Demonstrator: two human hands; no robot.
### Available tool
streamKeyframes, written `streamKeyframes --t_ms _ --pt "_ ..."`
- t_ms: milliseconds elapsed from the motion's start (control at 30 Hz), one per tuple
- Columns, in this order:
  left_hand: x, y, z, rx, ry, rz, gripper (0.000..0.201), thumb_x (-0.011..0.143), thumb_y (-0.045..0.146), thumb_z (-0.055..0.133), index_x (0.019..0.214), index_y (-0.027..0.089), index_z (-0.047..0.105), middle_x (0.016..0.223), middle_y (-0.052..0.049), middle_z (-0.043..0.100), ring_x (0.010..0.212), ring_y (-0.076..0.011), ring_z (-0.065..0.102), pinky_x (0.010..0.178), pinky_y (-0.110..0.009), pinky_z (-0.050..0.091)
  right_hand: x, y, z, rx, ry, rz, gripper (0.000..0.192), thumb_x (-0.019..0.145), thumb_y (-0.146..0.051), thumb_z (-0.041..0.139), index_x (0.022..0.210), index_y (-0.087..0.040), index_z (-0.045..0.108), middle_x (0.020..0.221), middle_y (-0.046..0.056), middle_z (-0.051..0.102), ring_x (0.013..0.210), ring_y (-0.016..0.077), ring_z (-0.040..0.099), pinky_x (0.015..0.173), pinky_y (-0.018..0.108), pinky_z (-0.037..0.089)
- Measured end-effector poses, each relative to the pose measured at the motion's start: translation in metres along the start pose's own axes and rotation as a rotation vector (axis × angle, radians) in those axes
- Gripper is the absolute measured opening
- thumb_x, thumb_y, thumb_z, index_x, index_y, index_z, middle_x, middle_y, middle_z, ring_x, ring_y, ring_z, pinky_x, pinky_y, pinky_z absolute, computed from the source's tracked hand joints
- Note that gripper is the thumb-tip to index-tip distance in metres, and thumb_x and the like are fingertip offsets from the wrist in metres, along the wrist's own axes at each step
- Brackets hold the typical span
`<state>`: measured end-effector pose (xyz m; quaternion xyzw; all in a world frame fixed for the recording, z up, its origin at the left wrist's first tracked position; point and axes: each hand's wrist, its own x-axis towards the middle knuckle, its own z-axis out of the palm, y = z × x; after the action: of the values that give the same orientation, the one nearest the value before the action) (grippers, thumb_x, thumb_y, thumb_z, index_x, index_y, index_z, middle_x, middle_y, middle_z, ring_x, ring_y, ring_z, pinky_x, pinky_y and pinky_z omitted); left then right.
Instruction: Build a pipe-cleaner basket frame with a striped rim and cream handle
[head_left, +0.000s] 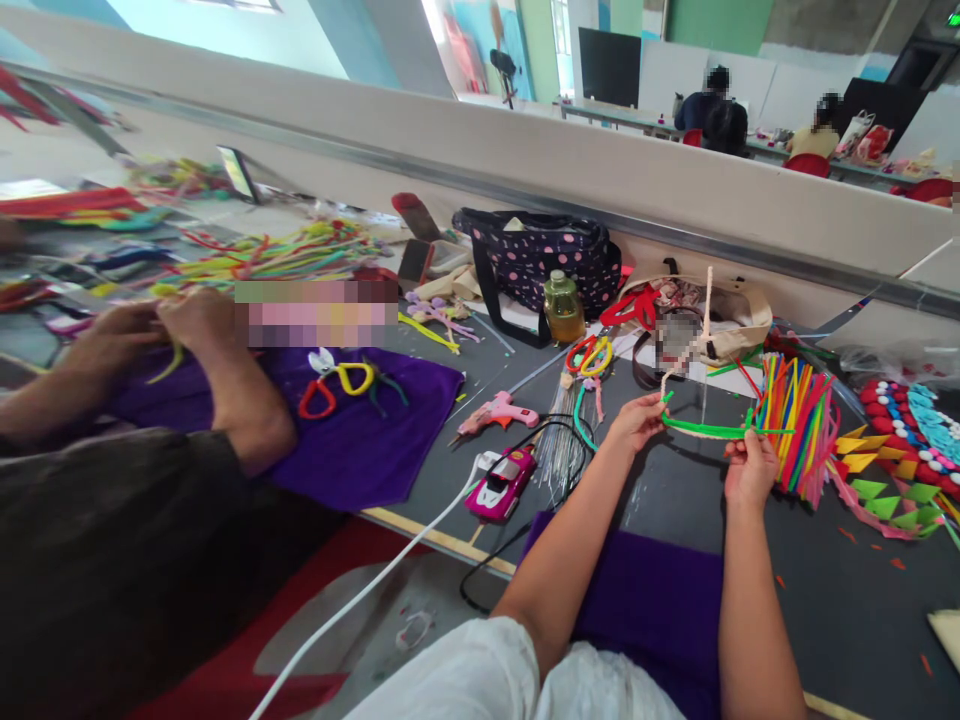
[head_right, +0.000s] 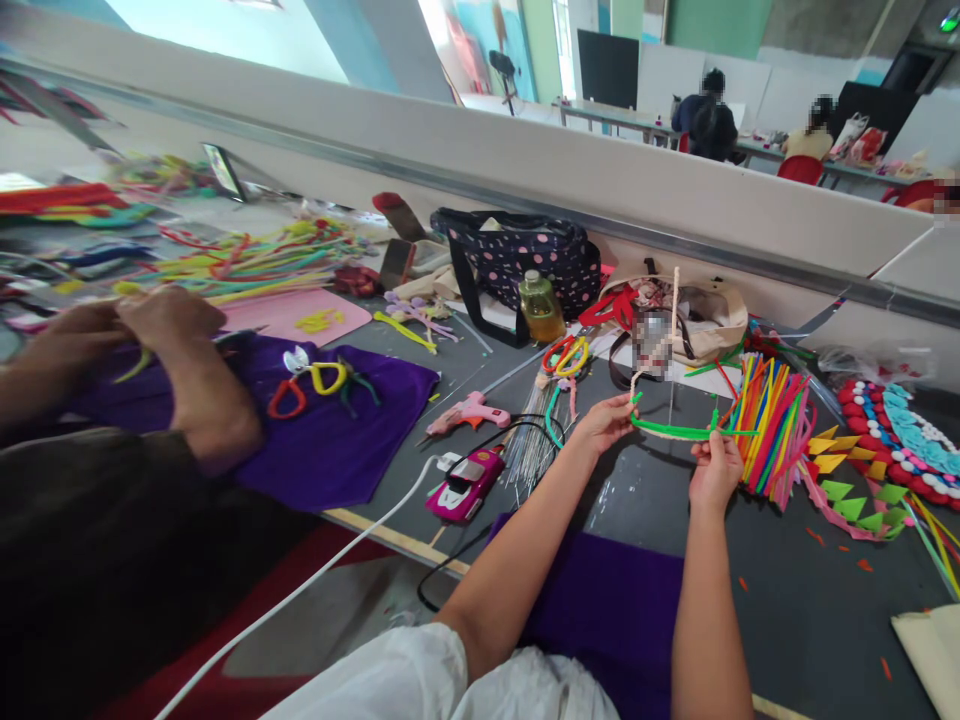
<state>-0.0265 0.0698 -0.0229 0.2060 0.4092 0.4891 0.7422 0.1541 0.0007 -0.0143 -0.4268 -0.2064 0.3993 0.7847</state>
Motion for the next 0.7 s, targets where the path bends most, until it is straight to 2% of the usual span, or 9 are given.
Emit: streamKeyframes --t_ms 167,400,533,700 --pt "-0.001 0.001 -0.004 -0.161 -0.212 -0.134 0.018 0.072 0.005 0.068 0.089 0.011 0.064 0.068 -0.003 0.062 0.060 -0.0110 0.061 0.068 -0.027 0.051 0.005 0.001 -0.005 0.021 0.027 0.035 0.022 0.062 -0.027 0.075 0.068 -0.017 0.057 0.055 -0.007 0.051 0.047 0.0051 0.045 0.043 0.019 0.042" --pt "-0.004 0.000 0.001 -0.314 -0.295 -0.143 0.017 0.077 -0.001 0.058 0.090 0.008 0.062 0.070 -0.002 0.060 0.065 -0.0089 0.060 0.091 -0.033 0.048 0.009 0.002 -0.010 0.050 0.027 0.123 0.023 0.060 -0.025 0.077 0.072 -0.016 0.059 0.060 -0.008 0.053 0.049 0.0035 0.044 0.045 0.017 0.042" --pt "-0.007 -0.003 0.005 -0.281 -0.267 -0.041 0.025 0.071 0.002 0.065 0.094 0.011 0.060 0.067 0.001 0.058 0.063 -0.0083 0.058 0.090 -0.034 0.048 0.010 0.004 -0.011 0.021 0.029 0.125 0.024 0.059 -0.026 0.076 0.072 -0.017 0.058 0.066 -0.006 0.057 0.050 0.0037 0.044 0.045 0.018 0.042" --pt "-0.012 -0.001 0.012 -0.052 -0.159 0.227 0.054 0.062 0.011 0.072 0.111 0.021 0.053 0.071 0.004 0.058 0.061 -0.0097 0.058 0.072 -0.030 0.050 0.009 0.006 -0.009 -0.004 0.018 0.090 0.026 0.061 -0.028 0.075 0.066 -0.018 0.052 0.059 -0.007 0.052 0.049 0.0047 0.044 0.045 0.019 0.043"
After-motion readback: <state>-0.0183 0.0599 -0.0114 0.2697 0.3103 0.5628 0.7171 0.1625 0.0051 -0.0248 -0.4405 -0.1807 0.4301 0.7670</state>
